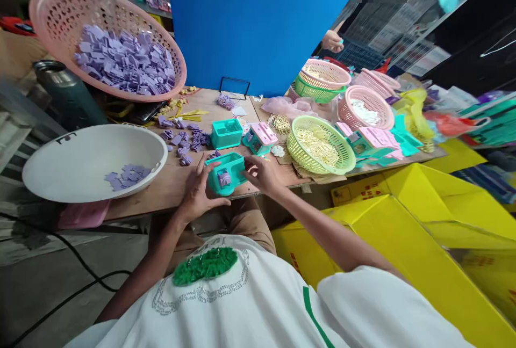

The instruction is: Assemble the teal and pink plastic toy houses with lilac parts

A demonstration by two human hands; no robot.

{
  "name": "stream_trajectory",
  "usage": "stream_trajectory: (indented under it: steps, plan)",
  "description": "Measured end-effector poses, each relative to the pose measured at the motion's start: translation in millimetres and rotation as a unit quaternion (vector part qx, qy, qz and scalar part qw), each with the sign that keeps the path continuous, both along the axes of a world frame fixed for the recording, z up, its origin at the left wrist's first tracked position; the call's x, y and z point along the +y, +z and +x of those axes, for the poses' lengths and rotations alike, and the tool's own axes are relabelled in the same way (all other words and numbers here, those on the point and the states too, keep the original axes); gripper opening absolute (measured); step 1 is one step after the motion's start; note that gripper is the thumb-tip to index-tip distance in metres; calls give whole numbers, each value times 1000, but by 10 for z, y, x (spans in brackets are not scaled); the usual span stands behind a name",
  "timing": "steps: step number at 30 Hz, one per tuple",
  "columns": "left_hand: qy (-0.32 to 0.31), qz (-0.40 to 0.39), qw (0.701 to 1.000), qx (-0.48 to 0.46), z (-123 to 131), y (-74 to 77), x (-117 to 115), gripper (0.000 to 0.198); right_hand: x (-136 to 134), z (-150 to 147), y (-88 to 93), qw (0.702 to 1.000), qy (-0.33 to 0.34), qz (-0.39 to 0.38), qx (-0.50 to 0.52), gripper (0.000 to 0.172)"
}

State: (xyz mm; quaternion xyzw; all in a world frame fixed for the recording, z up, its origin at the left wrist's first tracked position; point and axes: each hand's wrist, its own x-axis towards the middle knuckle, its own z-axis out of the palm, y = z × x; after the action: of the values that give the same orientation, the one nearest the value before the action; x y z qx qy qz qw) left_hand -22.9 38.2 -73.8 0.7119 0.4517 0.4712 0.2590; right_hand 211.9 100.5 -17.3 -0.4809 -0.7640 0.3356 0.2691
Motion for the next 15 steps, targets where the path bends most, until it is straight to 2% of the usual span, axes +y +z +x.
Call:
stream_trajectory:
  steps: [3, 6, 9, 11, 13, 15]
  plan:
    - [15, -8, 1000, 17, -35, -4, -101, 98, -249, -83, -286, 995, -13, 94, 26, 33]
    - [32, -19, 999, 6, -39, 9, -154, 81, -323, -127, -371, 991, -3, 119, 60, 35]
    - [31, -75, 995, -64, -22, 78, -101, 79, -187, -99, -226, 990, 34, 125, 54, 43]
    - [23, -116, 984, -133, -19, 127, -13, 84, -38, -86, -65, 991, 61, 118, 3, 44]
    - [28, -142, 972, -185, -30, 155, 79, 91, 92, -116, 70, 992, 57, 87, -66, 37]
    - [56, -141, 969, -193, -47, 164, 134, 96, 179, -185, 149, 991, 40, 36, -122, 27]
